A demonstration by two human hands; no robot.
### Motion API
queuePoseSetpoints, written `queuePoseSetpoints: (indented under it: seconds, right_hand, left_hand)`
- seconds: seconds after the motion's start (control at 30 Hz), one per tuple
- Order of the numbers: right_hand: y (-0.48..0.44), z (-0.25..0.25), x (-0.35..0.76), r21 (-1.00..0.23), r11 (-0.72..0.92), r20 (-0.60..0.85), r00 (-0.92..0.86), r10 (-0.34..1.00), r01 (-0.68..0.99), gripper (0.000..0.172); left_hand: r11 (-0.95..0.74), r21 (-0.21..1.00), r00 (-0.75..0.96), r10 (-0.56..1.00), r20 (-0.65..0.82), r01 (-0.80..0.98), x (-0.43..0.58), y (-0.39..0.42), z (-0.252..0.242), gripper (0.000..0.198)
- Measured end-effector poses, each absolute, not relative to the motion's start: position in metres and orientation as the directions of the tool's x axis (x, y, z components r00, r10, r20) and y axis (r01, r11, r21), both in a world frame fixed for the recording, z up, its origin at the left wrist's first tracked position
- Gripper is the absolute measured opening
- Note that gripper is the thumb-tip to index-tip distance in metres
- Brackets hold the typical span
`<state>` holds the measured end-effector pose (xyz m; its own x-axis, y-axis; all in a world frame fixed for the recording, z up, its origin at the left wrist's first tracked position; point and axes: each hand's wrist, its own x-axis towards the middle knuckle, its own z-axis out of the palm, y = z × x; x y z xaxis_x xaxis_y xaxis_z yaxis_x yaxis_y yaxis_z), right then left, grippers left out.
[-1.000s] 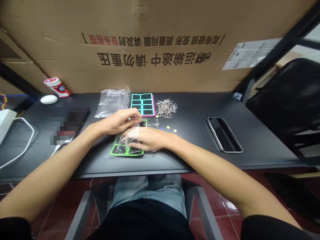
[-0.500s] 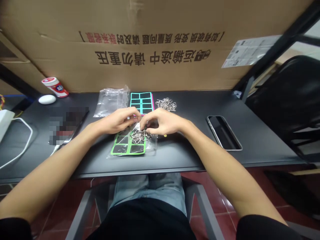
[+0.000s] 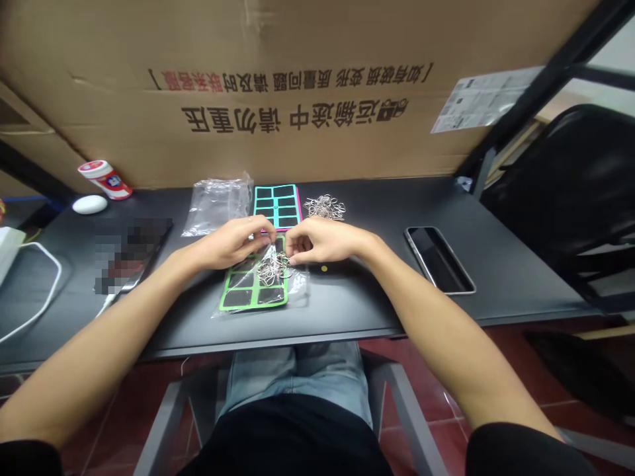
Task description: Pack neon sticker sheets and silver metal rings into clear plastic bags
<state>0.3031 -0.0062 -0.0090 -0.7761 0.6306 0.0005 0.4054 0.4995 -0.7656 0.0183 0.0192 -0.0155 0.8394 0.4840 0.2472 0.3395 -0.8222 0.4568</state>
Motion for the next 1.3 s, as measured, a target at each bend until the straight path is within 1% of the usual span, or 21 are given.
queuePoseSetpoints:
  seconds: [0.13,0.3,0.43,0.5,0.6,0.67,0.87,1.07,1.2,1.3]
  right_hand:
    - [-0.0063,-0.0063,0.3042,-0.808,0.463,-0.012,-0.796,0.605,0.364,0.017]
    - [-0.0035,-0.0077,0.3051,-0.87,0.415,0.057,-0.78,0.623,0.268,0.025]
    - [-0.0032,-0.0079,0.3054,-0.916,0.314,0.009,-0.769,0.639,0.251,0.028]
    - [-0.0037,-0.0062,0.3056,-0.928,0.283,0.008,-0.746,0.666,0.243,0.028]
    - [-0.0048,-0.0029,0.3055,-0.939,0.287,0.083,-0.687,0.722,0.188,0.025]
    - [-0.0054,-0.002,0.3049,-0.945,0.277,0.093,-0.672,0.735,0.172,0.025]
    - [-0.007,-0.0051,0.3017,-0.972,0.203,0.09,-0.602,0.793,0.122,0.032]
    - [-0.0087,-0.0056,0.3021,-0.982,0.14,0.038,-0.586,0.809,0.129,0.035]
    - [-0.0075,-0.0051,0.3034,-0.959,0.179,0.015,-0.59,0.808,0.22,0.031]
    - [-0.003,-0.006,0.306,-0.945,0.222,0.055,-0.552,0.832,0.241,0.028]
  left_hand:
    - [-0.824,0.456,0.841,0.48,0.25,0.335,0.0187,0.0191,-0.0151,0.018]
    - [-0.826,0.45,0.842,0.48,0.248,0.339,0.0184,0.0199,-0.0156,0.018]
    - [-0.826,0.453,0.841,0.479,0.25,0.336,0.0181,0.0199,-0.0152,0.017]
    - [-0.823,0.457,0.839,0.483,0.25,0.338,0.0179,0.0197,-0.015,0.018]
    - [-0.82,0.461,0.838,0.487,0.248,0.34,0.0177,0.0195,-0.0148,0.018]
    - [-0.819,0.463,0.838,0.487,0.246,0.34,0.0177,0.0195,-0.0149,0.017]
    - [-0.821,0.464,0.838,0.484,0.254,0.333,0.0175,0.0203,-0.0168,0.015]
    - [-0.828,0.458,0.842,0.472,0.262,0.322,0.0173,0.0215,-0.0181,0.016]
    - [-0.825,0.463,0.839,0.476,0.263,0.323,0.0175,0.0211,-0.0177,0.016]
    - [-0.82,0.469,0.839,0.481,0.255,0.328,0.0177,0.0205,-0.0167,0.017]
